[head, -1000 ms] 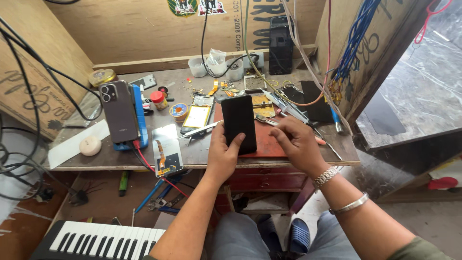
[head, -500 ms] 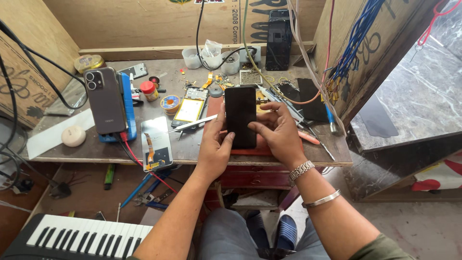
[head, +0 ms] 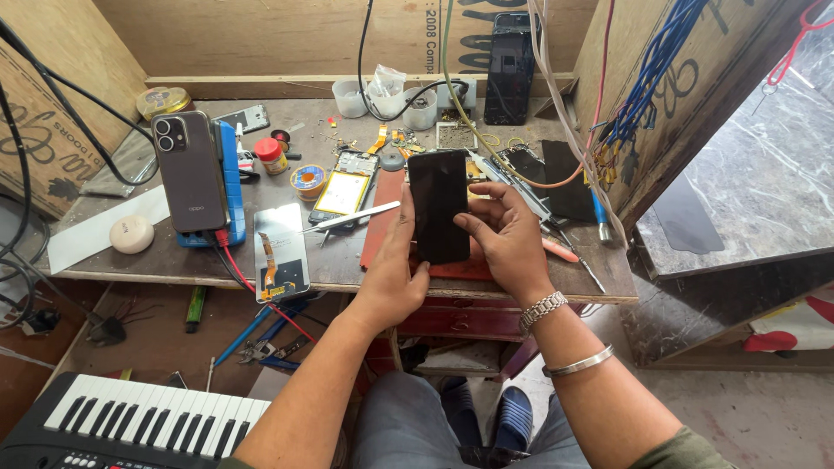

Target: The person reassembles a Samsung smartphone at a cluttered repair workbench, aligning the display assembly onto the phone body and pressing it into place by hand. They then power the phone on, watch it boot to the lock screen, and tap and swipe on the touchscreen to test its function.

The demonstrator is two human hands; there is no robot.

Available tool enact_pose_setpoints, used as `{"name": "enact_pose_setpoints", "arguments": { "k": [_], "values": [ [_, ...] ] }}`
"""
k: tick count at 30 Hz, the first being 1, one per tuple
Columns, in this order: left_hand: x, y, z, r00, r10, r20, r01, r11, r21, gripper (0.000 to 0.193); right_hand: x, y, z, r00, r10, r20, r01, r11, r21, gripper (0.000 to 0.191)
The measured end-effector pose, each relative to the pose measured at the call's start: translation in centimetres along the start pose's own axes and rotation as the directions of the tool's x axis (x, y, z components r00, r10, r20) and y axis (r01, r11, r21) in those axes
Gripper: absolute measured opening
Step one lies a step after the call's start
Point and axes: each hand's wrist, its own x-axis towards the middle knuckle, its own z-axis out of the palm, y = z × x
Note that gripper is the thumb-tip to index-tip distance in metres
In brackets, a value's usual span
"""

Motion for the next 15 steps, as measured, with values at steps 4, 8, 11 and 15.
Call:
{"name": "enact_pose_setpoints", "arguments": {
  "k": [4, 8, 11, 15],
  "values": [
    [-0.22, -0.35, 0.34, 0.997, -0.078, 0.008, 0.079, 0.994, -0.076, 0.107, -0.04, -0.06, 0.11, 1.000, -0.026, 0.008, 0.026, 1.000, 0.001, 0.045],
    [-0.52, -0.45, 0.32, 0.998, -0.062, -0.007, 0.061, 0.995, -0.075, 0.105, -0.08, -0.14, 0.12, 0.999, -0.030, 0.014, 0.030, 0.999, -0.026, 0.044],
    [-0.55, -0.50, 0.11, 0.994, -0.111, 0.019, 0.112, 0.992, -0.050, 0.105, -0.12, -0.18, 0.15, 1.000, -0.016, 0.007, 0.016, 1.000, -0.016, 0.044],
    [-0.33, -0.67, 0.01, 1.000, -0.023, 0.003, 0.024, 0.998, -0.053, 0.107, -0.12, -0.26, 0.27, 1.000, -0.018, -0.007, 0.017, 0.999, -0.040, 0.044]
  ]
}}
